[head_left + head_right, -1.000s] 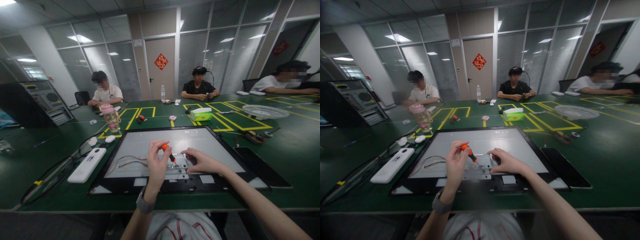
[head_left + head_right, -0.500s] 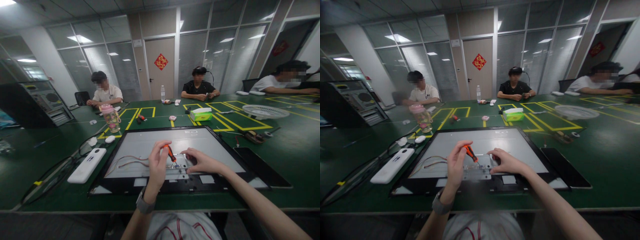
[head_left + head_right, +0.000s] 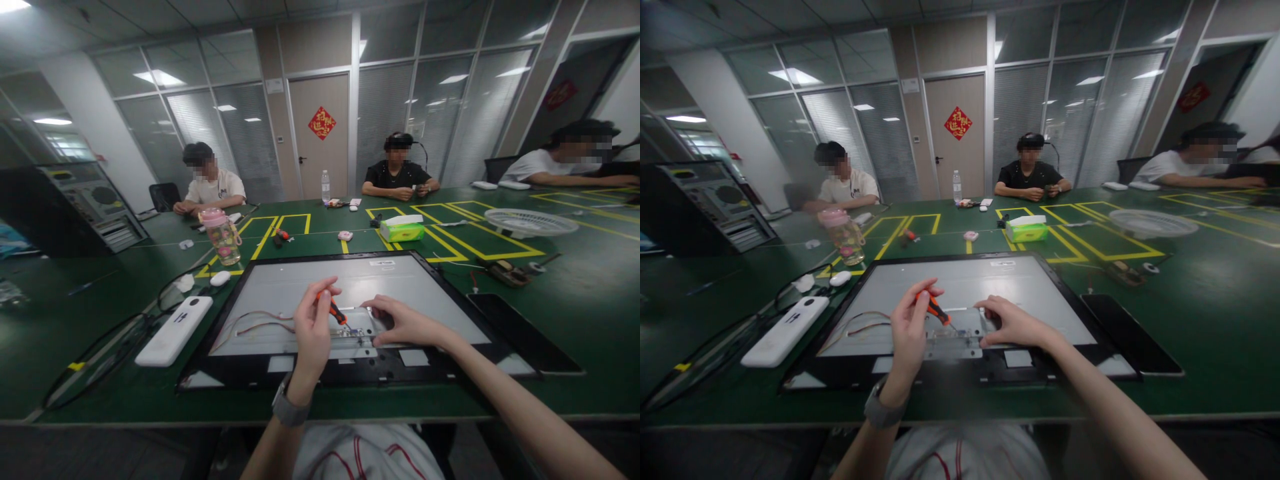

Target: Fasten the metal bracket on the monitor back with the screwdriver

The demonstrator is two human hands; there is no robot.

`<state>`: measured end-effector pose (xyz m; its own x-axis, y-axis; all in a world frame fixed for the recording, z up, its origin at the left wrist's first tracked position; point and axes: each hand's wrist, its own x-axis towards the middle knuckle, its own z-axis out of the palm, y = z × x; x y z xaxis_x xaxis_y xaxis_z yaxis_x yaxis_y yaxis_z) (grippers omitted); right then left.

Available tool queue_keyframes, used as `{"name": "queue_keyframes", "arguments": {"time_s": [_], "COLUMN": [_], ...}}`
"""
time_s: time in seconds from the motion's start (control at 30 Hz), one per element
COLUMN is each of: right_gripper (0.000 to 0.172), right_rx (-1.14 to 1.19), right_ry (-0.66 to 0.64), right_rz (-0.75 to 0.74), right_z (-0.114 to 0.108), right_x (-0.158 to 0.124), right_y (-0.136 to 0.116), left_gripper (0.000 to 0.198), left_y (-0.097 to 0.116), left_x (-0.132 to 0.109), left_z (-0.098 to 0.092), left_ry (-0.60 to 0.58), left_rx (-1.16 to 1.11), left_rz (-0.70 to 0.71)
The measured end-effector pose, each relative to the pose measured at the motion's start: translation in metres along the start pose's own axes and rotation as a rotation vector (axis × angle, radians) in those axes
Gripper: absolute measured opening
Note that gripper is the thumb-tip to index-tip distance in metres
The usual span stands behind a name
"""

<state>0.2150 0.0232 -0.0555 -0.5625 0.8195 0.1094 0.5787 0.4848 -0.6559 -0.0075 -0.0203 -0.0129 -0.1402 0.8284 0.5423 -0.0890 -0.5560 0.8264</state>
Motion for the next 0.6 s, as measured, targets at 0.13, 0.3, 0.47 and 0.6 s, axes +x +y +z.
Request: {"name": "queue_keyframes", "arguments": {"time_s": [0.13, 0.3, 0.47, 0.6], "right_gripper": [0.069, 0.069, 0.066, 0.068], "right_rx": [-0.009, -0.027, -0.019, -0.026], "right_ry": [-0.003, -0.007, 0.000, 0.004], "right_rz": [0.001, 0.000, -0.003, 0.003], "right_z": [-0.0005, -0.0004, -0.0006, -0.0008], "right_x": [0.0003, 0.0006, -0.0001, -0.0001], "right_y": [-0.0004, -0.0022, -0.0025, -0.0016], "left_gripper": [0.033, 0.032, 0.023, 0.037], "left_y": [-0.0009, -0.0054, -0.0097, -0.0101], "left_x": [0.0000, 0.0023, 0.0044, 0.0039], "left_z": [0.0022, 0.0051, 0.0017, 0.0012], "left_ry": [-0.046, -0.036, 0.118, 0.027], "left_rx": [-0.080, -0.051, 0.124, 0.044], "left_rz": [-0.012, -0.031, -0.031, -0.069]}}
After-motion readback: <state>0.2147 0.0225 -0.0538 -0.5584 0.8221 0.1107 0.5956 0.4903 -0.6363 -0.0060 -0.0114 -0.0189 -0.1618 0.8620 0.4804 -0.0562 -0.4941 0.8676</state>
